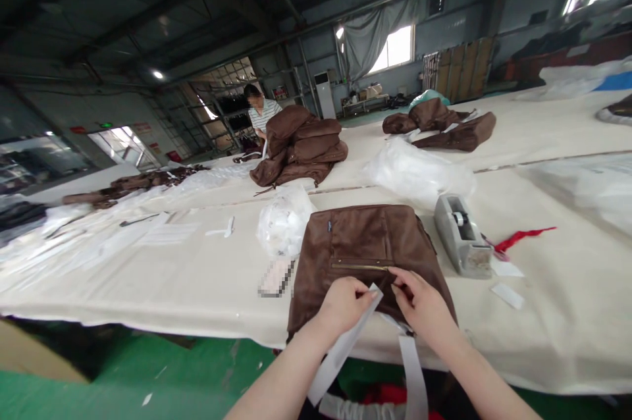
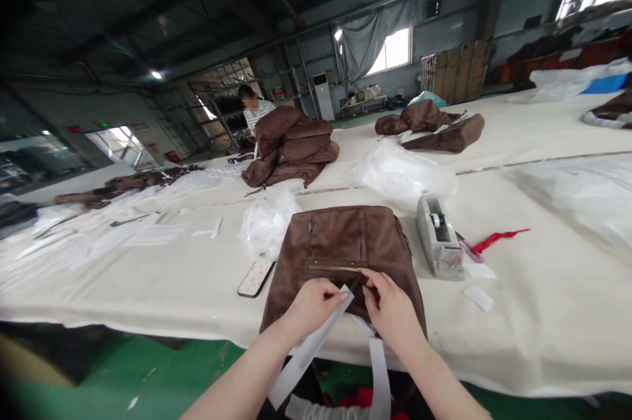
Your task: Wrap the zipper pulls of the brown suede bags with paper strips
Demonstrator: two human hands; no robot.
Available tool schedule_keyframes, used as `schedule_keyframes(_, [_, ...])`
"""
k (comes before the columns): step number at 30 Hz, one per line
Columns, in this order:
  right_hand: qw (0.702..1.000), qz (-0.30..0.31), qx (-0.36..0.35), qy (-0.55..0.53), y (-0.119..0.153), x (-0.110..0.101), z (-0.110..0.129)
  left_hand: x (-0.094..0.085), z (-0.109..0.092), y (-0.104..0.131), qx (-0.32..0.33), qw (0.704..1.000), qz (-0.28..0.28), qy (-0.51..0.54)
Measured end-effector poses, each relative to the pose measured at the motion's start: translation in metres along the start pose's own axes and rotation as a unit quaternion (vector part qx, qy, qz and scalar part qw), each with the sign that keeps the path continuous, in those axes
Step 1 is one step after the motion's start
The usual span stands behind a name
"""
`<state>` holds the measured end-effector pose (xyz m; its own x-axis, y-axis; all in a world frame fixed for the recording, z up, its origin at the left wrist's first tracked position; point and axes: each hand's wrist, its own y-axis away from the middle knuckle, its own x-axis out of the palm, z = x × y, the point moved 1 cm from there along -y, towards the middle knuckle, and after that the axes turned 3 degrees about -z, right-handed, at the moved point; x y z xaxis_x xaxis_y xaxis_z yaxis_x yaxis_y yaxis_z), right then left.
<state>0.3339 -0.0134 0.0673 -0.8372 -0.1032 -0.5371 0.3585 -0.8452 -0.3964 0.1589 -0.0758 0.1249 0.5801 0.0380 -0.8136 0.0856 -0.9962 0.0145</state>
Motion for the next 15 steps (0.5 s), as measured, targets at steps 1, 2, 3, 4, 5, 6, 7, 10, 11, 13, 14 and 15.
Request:
schedule_keyframes(1, [1.0,-0.008,0.015,-0.017,0.0,0.001,-0.003,0.003,-0.002,-0.005,-0.005,1.0,0.002,0.006])
schedule_keyframes(2, [0.999,-0.012,0.032,-0.035,0.0,0.002,-0.006,0.006,-0.004,-0.01,-0.008,1.0,0.002,0.01])
schedule_keyframes(3, [0.997,-0.01,0.047,-0.052,-0.001,0.002,-0.008,0.008,-0.006,-0.015,-0.008,1.0,0.001,0.013])
schedule_keyframes(4, [0.996,-0.004,0.057,-0.07,-0.001,0.003,-0.01,0.01,-0.008,-0.019,-0.007,1.0,-0.002,0.014])
schedule_keyframes(5, [0.994,0.005,0.062,-0.087,-0.002,0.002,-0.012,0.012,-0.011,-0.023,-0.006,1.0,-0.006,0.014])
schedule_keyframes(6, [0.993,0.014,0.062,-0.102,-0.003,0.002,-0.013,0.014,-0.013,-0.026,-0.006,1.0,-0.013,0.011])
schedule_keyframes(7, [0.991,0.021,0.061,-0.116,-0.004,0.001,-0.014,0.015,-0.015,-0.029,-0.008,1.0,-0.021,0.006])
schedule_keyframes(10, [0.984,0.029,0.076,-0.158,-0.006,-0.002,-0.015,0.019,-0.017,-0.033,-0.018,0.998,-0.05,-0.037])
schedule_keyframes(11, [0.98,0.028,0.096,-0.17,-0.006,-0.002,-0.015,0.02,-0.017,-0.032,-0.02,0.997,-0.06,-0.053])
schedule_keyframes(13, [0.969,0.038,0.162,-0.181,-0.007,-0.002,-0.015,0.023,-0.017,-0.031,-0.027,0.994,-0.073,-0.071])
schedule_keyframes(14, [0.962,0.056,0.195,-0.181,-0.008,-0.001,-0.014,0.025,-0.016,-0.031,-0.03,0.994,-0.076,-0.073])
schedule_keyframes(15, [0.955,0.08,0.221,-0.18,-0.008,0.001,-0.014,0.027,-0.015,-0.031,-0.034,0.994,-0.079,-0.072])
